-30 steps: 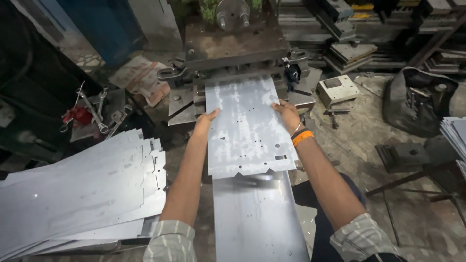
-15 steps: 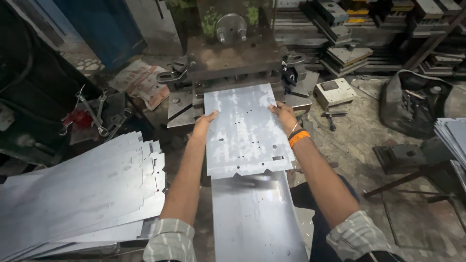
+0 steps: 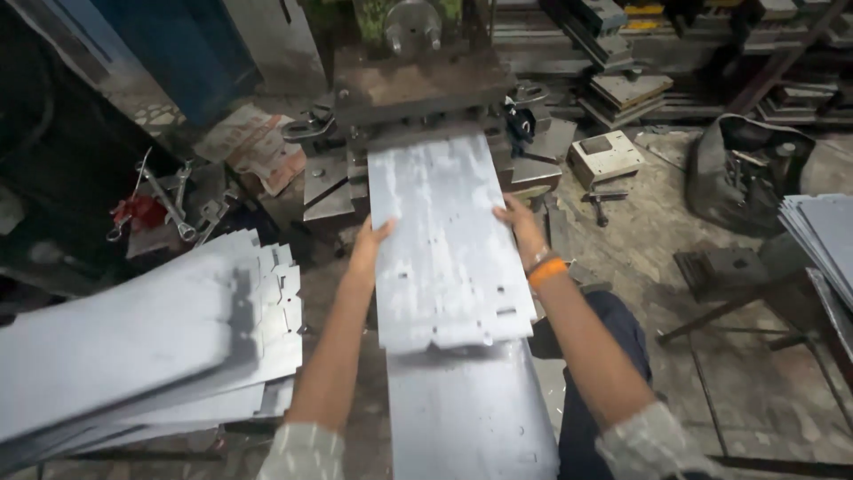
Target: The person sits on the floor and repeatedly feeds rectangular metal sheets into a press machine. They pick up sheets from a stack on the left, align them under the press, and then move the processed sheets to a stack on the right.
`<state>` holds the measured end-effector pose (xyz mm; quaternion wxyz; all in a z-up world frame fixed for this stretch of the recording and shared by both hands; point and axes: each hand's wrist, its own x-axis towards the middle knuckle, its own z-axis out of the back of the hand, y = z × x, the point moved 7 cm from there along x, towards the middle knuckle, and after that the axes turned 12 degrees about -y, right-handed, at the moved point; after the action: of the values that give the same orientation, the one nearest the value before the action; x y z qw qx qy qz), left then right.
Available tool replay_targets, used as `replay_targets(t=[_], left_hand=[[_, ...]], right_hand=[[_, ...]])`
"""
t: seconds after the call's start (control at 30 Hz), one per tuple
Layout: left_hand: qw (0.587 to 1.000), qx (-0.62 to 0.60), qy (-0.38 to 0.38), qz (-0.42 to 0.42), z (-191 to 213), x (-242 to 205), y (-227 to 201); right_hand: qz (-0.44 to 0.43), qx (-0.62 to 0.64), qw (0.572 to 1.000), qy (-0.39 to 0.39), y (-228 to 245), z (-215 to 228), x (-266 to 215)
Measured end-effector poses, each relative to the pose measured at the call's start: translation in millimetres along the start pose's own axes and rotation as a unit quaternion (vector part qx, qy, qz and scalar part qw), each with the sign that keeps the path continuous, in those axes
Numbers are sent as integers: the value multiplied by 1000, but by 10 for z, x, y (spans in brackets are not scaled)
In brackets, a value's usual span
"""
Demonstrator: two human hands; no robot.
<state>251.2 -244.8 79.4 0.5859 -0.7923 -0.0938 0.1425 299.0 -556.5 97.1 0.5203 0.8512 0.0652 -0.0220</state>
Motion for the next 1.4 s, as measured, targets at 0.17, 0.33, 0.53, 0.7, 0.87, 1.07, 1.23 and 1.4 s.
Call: replay_targets(t=[0.17,0.33,0.53,0.7,0.87,1.07,1.23,1.4], left_hand=[[983,-150,15,101,339,-1375,180],[992,-83,-48,86,365,-2377,259],[997,-13,-71,15,503,-2438,511],[990,91,-103,-21,588,-1952,734],[900,346,-221,-144,674,-1892,459],[983,93,-109,117,664,-1701,1057],[989,22,-52,137,589,-1587,1205],[992,32,-71,98,558,-1684,1054]], right_hand=[[-162,80,981,-70,-133,176,-1474],[-40,-59,996,-55,-387,539,-1961],[45,-146,988,-31,-288,449,-2154],[27,-147,989,-9,-76,138,-1955],[118,-592,777,-178,-215,474,-1662],[-58,-266,955,-118,-1111,898,-1391],[-80,-136,987,-41,-642,431,-1682],[-129,-113,984,-40,-666,418,-1701]])
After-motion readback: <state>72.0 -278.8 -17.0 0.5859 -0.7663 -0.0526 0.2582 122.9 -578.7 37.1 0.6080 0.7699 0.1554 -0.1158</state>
